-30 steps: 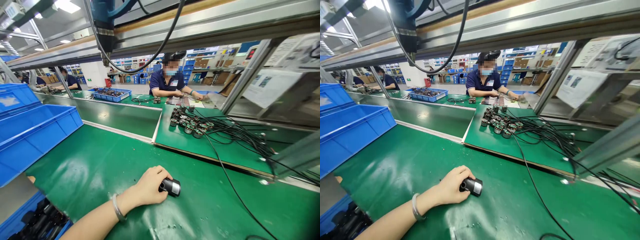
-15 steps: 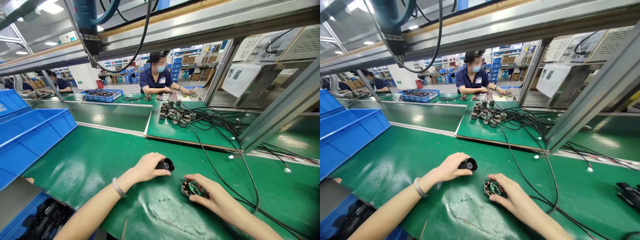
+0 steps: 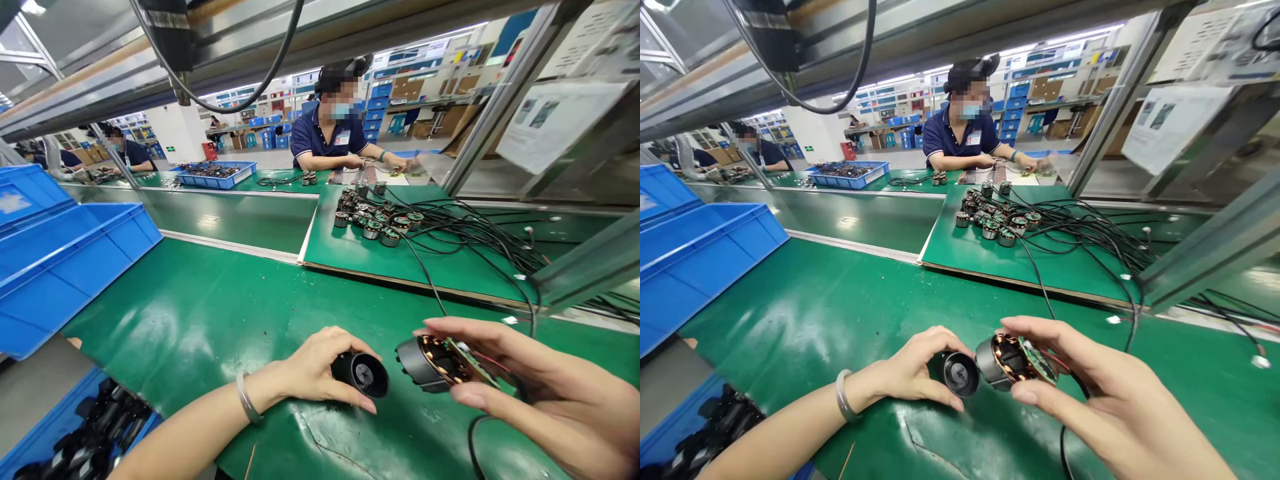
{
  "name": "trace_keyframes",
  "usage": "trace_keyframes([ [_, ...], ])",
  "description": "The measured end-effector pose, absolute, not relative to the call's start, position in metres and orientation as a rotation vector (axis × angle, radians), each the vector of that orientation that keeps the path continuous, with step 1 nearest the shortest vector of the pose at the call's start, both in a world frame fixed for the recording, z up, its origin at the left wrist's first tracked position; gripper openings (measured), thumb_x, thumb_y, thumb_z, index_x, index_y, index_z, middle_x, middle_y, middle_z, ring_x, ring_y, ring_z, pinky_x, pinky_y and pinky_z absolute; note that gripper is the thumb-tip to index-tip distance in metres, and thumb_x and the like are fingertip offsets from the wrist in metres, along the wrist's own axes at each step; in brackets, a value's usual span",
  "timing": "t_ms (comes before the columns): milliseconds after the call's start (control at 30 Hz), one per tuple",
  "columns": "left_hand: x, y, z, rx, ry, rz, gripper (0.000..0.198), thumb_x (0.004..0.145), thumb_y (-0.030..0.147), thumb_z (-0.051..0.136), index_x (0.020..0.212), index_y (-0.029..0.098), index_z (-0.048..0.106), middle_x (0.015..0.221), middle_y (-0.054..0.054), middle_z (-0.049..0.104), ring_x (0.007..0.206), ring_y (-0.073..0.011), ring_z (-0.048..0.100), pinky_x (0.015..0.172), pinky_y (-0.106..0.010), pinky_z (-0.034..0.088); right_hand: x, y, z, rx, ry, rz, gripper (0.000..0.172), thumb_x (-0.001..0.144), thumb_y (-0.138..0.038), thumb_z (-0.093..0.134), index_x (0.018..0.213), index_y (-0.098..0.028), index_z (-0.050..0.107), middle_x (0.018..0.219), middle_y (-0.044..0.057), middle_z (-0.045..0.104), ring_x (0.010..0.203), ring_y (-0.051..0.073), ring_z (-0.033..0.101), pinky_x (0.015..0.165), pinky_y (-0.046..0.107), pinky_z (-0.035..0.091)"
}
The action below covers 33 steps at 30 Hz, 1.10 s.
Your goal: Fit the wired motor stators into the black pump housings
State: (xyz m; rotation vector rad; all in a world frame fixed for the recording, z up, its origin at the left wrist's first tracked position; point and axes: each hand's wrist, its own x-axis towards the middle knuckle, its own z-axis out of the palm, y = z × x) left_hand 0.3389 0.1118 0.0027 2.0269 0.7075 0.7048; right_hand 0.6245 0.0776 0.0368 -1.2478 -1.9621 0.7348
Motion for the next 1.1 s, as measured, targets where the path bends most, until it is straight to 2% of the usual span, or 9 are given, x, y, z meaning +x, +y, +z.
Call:
trace_keyframes([
  [133,0.339,0.115,-0.004,1.976,0.629,0.768,0.072,0.076,0.068,0.076,0.12,0.013,0.067,0.11,-0.014,0.072,0.1,-0.0237,0.068,0.09,-0.032,0.052,0.594,0.087,0.039,-1.038,-2.148,0.689,0.036,0.093,-0.054,0.066,0.126,-0.042,0.06,0.11,-0.002,0.075,0.09,0.019,0.075,0.077,0.024,0.062],
  [233,0.337,0.118,-0.01,1.995,0.659,0.827,0.074,0.078,0.068,0.074,0.122,0.009,0.068,0.105,-0.015,0.074,0.096,-0.0241,0.068,0.088,-0.033,0.053,0.579,0.092,0.032,-0.99,-2.209,0.677,0.037,0.094,-0.05,0.067,0.128,-0.039,0.061,0.116,0.0,0.074,0.094,0.02,0.074,0.077,0.024,0.061],
  [433,0.336,0.119,-0.015,1.961,0.698,0.812,0.072,0.077,0.067,0.076,0.125,0.013,0.07,0.112,-0.014,0.076,0.101,-0.0245,0.071,0.093,-0.033,0.054,0.578,0.097,0.022,-0.947,-2.27,0.65,0.043,0.092,-0.048,0.069,0.132,-0.039,0.058,0.116,0.002,0.073,0.095,0.022,0.074,0.076,0.025,0.062],
  [600,0.337,0.117,-0.018,1.95,0.692,0.853,0.071,0.077,0.066,0.076,0.124,0.013,0.07,0.109,-0.015,0.076,0.097,-0.0241,0.071,0.089,-0.032,0.055,0.576,0.102,0.018,-0.864,-2.288,0.662,0.035,0.097,-0.046,0.063,0.131,-0.042,0.055,0.11,-0.001,0.073,0.091,0.018,0.074,0.077,0.021,0.061],
  [833,0.339,0.112,-0.016,1.877,0.831,0.856,0.073,0.073,0.071,0.077,0.119,0.014,0.07,0.101,-0.009,0.077,0.085,-0.0201,0.071,0.083,-0.028,0.056,0.578,0.106,0.023,-0.893,-2.333,0.657,0.051,0.098,-0.046,0.06,0.147,-0.045,0.046,0.115,0.001,0.066,0.096,0.015,0.071,0.078,0.017,0.059],
  [967,0.34,0.11,-0.017,1.915,0.778,0.885,0.067,0.076,0.066,0.077,0.117,0.014,0.071,0.099,-0.01,0.077,0.085,-0.0197,0.07,0.08,-0.027,0.055,0.576,0.102,0.032,-0.914,-2.36,0.727,0.049,0.098,-0.037,0.061,0.143,-0.048,0.047,0.114,-0.002,0.066,0.096,0.014,0.07,0.081,0.016,0.058],
  [1100,0.341,0.109,-0.019,1.927,0.756,0.954,0.063,0.076,0.059,0.082,0.119,0.014,0.071,0.099,-0.01,0.077,0.084,-0.0191,0.071,0.079,-0.026,0.055,0.573,0.098,0.03,-0.926,-2.329,0.656,0.05,0.098,-0.044,0.062,0.145,-0.048,0.046,0.107,-0.002,0.068,0.088,0.015,0.072,0.073,0.017,0.059],
])
